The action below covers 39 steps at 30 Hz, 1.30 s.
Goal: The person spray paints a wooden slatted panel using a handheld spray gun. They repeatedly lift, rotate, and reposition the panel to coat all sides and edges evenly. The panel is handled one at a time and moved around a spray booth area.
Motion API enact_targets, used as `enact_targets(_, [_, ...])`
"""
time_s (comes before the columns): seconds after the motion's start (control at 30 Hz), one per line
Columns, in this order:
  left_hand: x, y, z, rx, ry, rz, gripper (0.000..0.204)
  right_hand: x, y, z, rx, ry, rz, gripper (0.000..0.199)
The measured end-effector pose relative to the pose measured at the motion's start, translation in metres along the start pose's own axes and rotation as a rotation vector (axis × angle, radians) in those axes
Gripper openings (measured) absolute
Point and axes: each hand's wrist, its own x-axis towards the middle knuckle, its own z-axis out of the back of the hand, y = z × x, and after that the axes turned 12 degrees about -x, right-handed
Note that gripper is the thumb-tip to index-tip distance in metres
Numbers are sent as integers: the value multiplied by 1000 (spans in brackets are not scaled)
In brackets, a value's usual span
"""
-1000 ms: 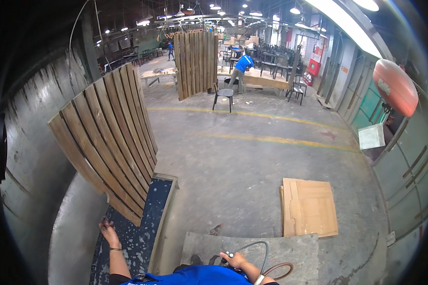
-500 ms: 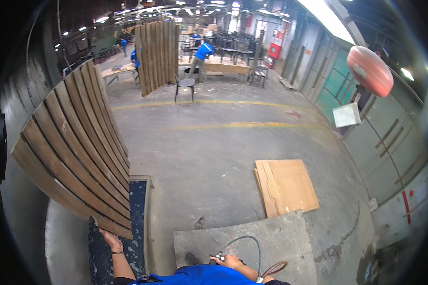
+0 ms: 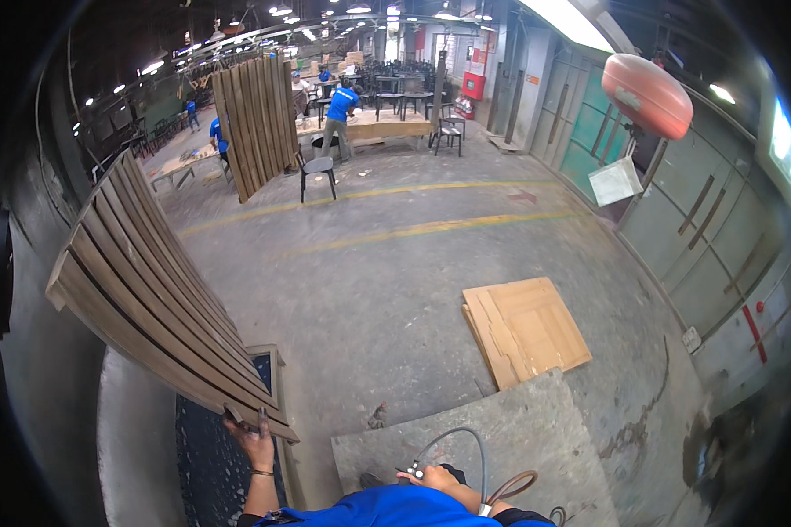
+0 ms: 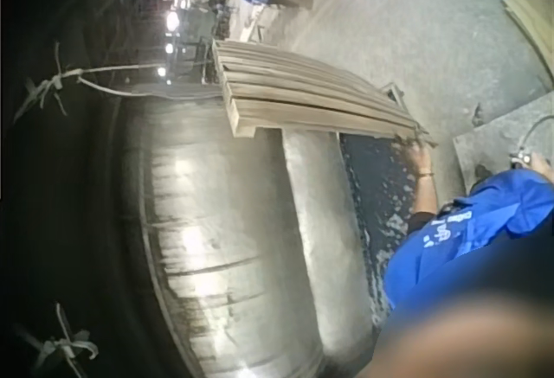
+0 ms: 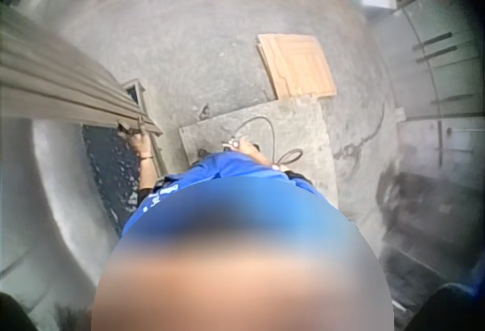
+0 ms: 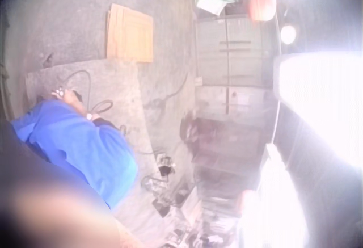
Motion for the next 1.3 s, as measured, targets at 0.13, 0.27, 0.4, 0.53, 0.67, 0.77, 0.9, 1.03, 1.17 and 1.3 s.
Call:
enact_targets(0.13, [2, 10, -20, 128, -21, 100, 69, -2, -1, 3, 21, -5, -57, 53])
enact_targets(0.27, [2, 39, -23, 80, 126, 137, 60, 4, -13, -9, 32, 6, -58, 62])
enact_targets(0.4, [5, 52, -32, 96, 83, 110, 57, 5, -32, -27, 50, -1, -48, 61])
enact_targets(0.53, [9, 39, -39, 88, 27, 174, 57, 11, -58, -35, 69, -35, -81, 55])
enact_targets(0.67, [2, 17, -39, 16, 2, 253, 54, 21, -93, -25, 63, 95, -91, 67])
enact_targets(0.77, [-5, 10, -43, 46, -9, 191, 54, 15, -124, -16, 103, 83, -152, 70])
enact_targets(0.9, [-20, 9, -57, 73, -71, 191, 41, 8, -175, -3, 122, 50, -134, 74])
enact_targets(1.03, [-40, 8, -75, 70, -135, 221, 44, 4, -231, 7, 107, -16, -95, 77])
enact_targets(1.17, [-46, 9, -83, 25, -146, 271, 46, 7, -286, 23, 55, -30, -98, 78])
enact_targets(1.3, [-60, 0, -103, -93, -233, 208, 49, 10, -330, 35, -2, -2, -79, 82])
